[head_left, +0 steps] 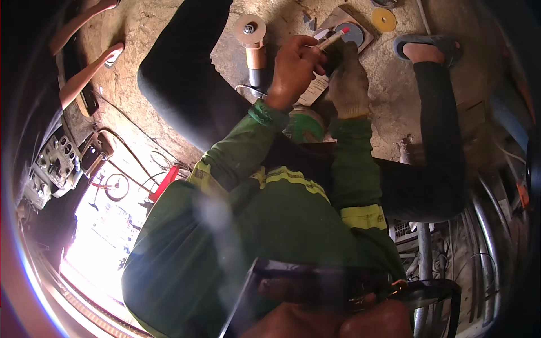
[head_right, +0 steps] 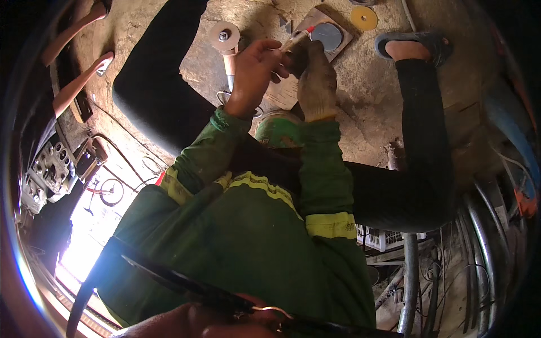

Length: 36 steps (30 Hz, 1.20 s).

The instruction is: The person marks a metal disc with a marker and then uses a hand-held grinder to grind the edge of a metal piece while sitting on the floor.

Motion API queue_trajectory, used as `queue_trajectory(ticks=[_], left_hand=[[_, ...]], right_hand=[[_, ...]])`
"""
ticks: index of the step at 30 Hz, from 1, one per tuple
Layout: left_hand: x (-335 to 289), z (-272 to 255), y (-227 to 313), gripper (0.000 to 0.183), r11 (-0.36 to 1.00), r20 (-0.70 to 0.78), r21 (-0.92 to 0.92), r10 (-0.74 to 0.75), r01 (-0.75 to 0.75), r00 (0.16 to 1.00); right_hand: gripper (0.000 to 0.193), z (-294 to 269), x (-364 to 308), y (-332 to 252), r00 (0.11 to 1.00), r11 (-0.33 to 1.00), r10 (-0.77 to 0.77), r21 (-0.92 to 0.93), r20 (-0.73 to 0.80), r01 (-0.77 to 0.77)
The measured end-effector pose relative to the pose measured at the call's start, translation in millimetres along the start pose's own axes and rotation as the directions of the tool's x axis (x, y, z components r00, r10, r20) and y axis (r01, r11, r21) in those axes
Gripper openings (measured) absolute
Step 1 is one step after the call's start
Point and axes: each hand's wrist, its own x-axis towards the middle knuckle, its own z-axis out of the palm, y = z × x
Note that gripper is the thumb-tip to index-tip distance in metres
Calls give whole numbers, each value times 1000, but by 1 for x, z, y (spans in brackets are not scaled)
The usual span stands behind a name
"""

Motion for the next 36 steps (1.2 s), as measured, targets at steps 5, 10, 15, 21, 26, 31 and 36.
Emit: queue_trajectory(ticks=[5,10,15,21,26,31,36], left_hand=[[-7,-1,-7,25,996,175,82,-33,19,984],[-14,1,-22,22,916,289,392,-41,-79,957],[-21,-2,-28,30,718,321,658,2,-225,947],[-15,-4,-48,32,668,522,672,-119,-320,845],[-10,0,-60,29,601,373,758,-79,-254,924],[49,18,-74,29,623,53,773,123,-118,991],[103,57,-94,34,524,-113,850,285,-56,952]], right_hand=[[33,23,-28,-31,997,990,62,130,-34,-57],[31,-1,-36,-22,999,997,27,-70,-35,-30],[30,3,-50,-17,987,969,125,-200,-101,-143],[24,-1,-61,-22,984,872,-5,-482,-181,-84],[28,-16,-65,-69,967,928,-122,-372,-224,30],[27,5,-72,-149,958,793,-284,-570,-34,215],[33,-20,-65,-165,901,536,-419,-771,111,344]])
